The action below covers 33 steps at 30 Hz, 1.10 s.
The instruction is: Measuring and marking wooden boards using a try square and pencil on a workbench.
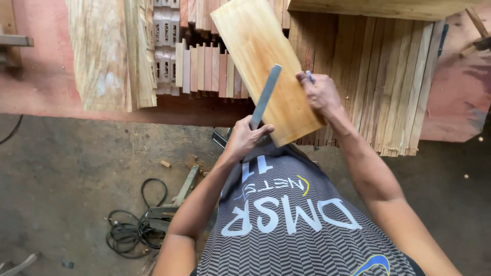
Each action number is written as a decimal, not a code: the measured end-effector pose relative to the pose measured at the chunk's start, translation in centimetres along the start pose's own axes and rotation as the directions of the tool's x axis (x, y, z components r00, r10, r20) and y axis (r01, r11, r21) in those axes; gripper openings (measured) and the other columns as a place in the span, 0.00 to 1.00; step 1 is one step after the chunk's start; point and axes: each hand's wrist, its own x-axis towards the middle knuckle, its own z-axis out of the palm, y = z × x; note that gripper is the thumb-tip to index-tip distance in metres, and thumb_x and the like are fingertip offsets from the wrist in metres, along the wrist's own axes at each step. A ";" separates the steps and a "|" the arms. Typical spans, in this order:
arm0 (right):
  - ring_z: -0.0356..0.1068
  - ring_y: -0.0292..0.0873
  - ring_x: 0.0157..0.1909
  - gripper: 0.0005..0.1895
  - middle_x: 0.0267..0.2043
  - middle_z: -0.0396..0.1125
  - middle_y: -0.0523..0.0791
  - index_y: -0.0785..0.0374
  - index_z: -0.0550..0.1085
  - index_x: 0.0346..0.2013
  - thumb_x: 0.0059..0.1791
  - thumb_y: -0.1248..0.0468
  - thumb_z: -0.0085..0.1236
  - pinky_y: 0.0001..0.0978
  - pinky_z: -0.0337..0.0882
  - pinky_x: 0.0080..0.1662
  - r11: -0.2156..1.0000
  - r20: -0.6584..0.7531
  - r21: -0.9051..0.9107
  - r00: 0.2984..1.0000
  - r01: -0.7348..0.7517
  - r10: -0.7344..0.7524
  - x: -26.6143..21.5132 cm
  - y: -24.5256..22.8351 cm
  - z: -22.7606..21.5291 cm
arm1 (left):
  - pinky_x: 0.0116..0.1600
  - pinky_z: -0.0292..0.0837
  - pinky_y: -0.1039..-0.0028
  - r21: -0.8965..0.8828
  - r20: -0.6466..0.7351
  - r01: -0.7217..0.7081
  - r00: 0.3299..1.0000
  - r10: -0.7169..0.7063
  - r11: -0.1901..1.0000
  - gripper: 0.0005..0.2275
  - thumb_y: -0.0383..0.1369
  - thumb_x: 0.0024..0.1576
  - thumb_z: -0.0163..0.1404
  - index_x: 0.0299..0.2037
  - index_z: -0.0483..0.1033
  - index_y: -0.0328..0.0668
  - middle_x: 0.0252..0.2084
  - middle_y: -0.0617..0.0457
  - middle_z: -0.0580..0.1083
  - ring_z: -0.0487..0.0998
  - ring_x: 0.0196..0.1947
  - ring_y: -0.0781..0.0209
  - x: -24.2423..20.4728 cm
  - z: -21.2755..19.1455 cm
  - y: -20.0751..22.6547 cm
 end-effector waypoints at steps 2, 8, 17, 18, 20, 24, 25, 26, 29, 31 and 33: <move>0.52 0.30 0.20 0.19 0.09 0.53 0.36 0.51 0.67 0.12 0.48 0.54 0.50 0.24 0.56 0.24 0.994 -0.006 0.110 1.000 0.007 -0.006 -1.1 -1.7 -2.4 | 0.38 0.65 0.61 0.093 -0.001 0.010 1.000 -0.010 0.996 0.25 0.51 0.44 0.56 0.36 0.68 0.33 0.25 0.43 0.69 0.71 0.29 0.51 -1.5 -0.3 2.3; 0.47 0.32 0.17 0.23 0.07 0.48 0.38 0.57 0.60 0.09 0.50 0.60 0.44 0.25 0.52 0.21 0.986 0.218 0.085 0.963 0.142 -0.157 0.3 5.2 -4.6 | 0.25 0.63 0.76 -0.007 -0.359 -0.108 0.928 0.098 0.994 0.11 0.42 0.58 0.38 0.31 0.68 0.49 0.16 0.57 0.65 0.66 0.16 0.64 -2.8 -4.0 -0.6; 0.63 0.61 0.25 0.23 0.19 0.63 0.55 0.61 0.67 0.20 0.50 0.47 0.43 0.47 0.63 0.31 0.928 0.275 -0.315 0.955 0.201 -0.113 -0.1 5.8 -4.2 | 0.21 0.63 0.75 0.079 -0.491 -0.137 0.857 0.158 0.987 0.11 0.33 0.56 0.44 0.20 0.69 0.43 0.13 0.53 0.68 0.67 0.13 0.62 -3.3 -7.1 -1.1; 0.63 0.61 0.25 0.23 0.19 0.63 0.55 0.61 0.67 0.20 0.50 0.47 0.43 0.47 0.63 0.31 0.924 0.288 -0.316 0.950 0.214 -0.122 -0.4 5.5 -4.5 | 0.21 0.63 0.75 0.072 -0.504 -0.132 0.851 0.150 0.989 0.11 0.33 0.56 0.44 0.20 0.69 0.43 0.13 0.53 0.68 0.67 0.13 0.62 -3.4 -7.2 -0.8; 0.66 0.58 0.27 0.17 0.20 0.63 0.53 0.58 0.68 0.23 0.49 0.52 0.42 0.46 0.67 0.34 0.771 0.234 -0.543 0.942 0.332 -0.241 -0.9 4.7 -5.2 | 0.32 0.67 0.61 0.247 -0.543 -0.011 0.826 0.148 0.969 0.08 0.38 0.54 0.44 0.29 0.70 0.46 0.19 0.48 0.71 0.73 0.24 0.47 -3.5 -7.5 -0.1; 0.67 0.49 0.27 0.18 0.19 0.61 0.46 0.56 0.66 0.21 0.52 0.51 0.44 0.39 0.68 0.32 0.675 0.092 -0.628 0.897 0.389 -0.431 0.0 7.0 -4.6 | 0.35 0.66 0.53 0.330 -0.565 0.080 0.815 0.130 0.940 0.11 0.43 0.54 0.42 0.30 0.68 0.45 0.23 0.41 0.71 0.73 0.29 0.38 -1.4 -8.4 -0.6; 0.67 0.48 0.29 0.16 0.21 0.61 0.45 0.54 0.68 0.25 0.53 0.52 0.44 0.38 0.68 0.33 0.665 0.038 -0.624 0.866 0.411 -0.499 0.4 7.2 -4.8 | 0.35 0.66 0.53 0.377 -0.556 0.083 0.817 0.154 0.923 0.12 0.45 0.54 0.42 0.29 0.67 0.46 0.22 0.41 0.70 0.73 0.29 0.37 -0.9 -8.5 -0.6; 0.66 0.46 0.30 0.14 0.22 0.62 0.43 0.52 0.70 0.28 0.55 0.52 0.45 0.36 0.68 0.34 0.658 -0.018 -0.621 0.831 0.427 -0.556 0.5 7.5 -5.0 | 0.35 0.66 0.53 0.425 -0.539 0.087 0.824 0.175 0.901 0.14 0.48 0.53 0.43 0.28 0.66 0.46 0.21 0.41 0.70 0.74 0.29 0.37 -0.4 -8.6 -0.7; 0.67 0.51 0.33 0.13 0.27 0.65 0.48 0.59 0.73 0.31 0.56 0.60 0.44 0.36 0.67 0.39 0.771 -0.101 -0.187 0.769 0.609 -0.632 -0.9 1.8 -6.2 | 0.34 0.67 0.53 0.514 -0.514 0.065 0.822 0.246 0.855 0.14 0.47 0.53 0.44 0.26 0.64 0.45 0.20 0.41 0.70 0.74 0.28 0.36 1.8 -8.4 -1.7; 0.67 0.49 0.33 0.14 0.27 0.66 0.46 0.59 0.74 0.31 0.56 0.59 0.43 0.35 0.66 0.39 0.769 -0.109 -0.127 0.762 0.627 -0.639 -1.3 0.2 -6.1 | 0.34 0.68 0.53 0.553 -0.502 0.060 0.820 0.275 0.831 0.14 0.46 0.53 0.44 0.26 0.64 0.45 0.21 0.42 0.71 0.75 0.27 0.37 3.0 -8.3 -2.6; 0.67 0.48 0.33 0.15 0.27 0.66 0.45 0.58 0.75 0.31 0.56 0.58 0.42 0.35 0.66 0.39 0.759 -0.119 -0.068 0.750 0.648 -0.651 -1.1 -0.8 -5.7 | 0.34 0.69 0.53 0.590 -0.494 0.052 0.813 0.309 0.806 0.13 0.44 0.53 0.44 0.26 0.63 0.44 0.22 0.43 0.72 0.76 0.27 0.38 4.1 -8.4 -2.8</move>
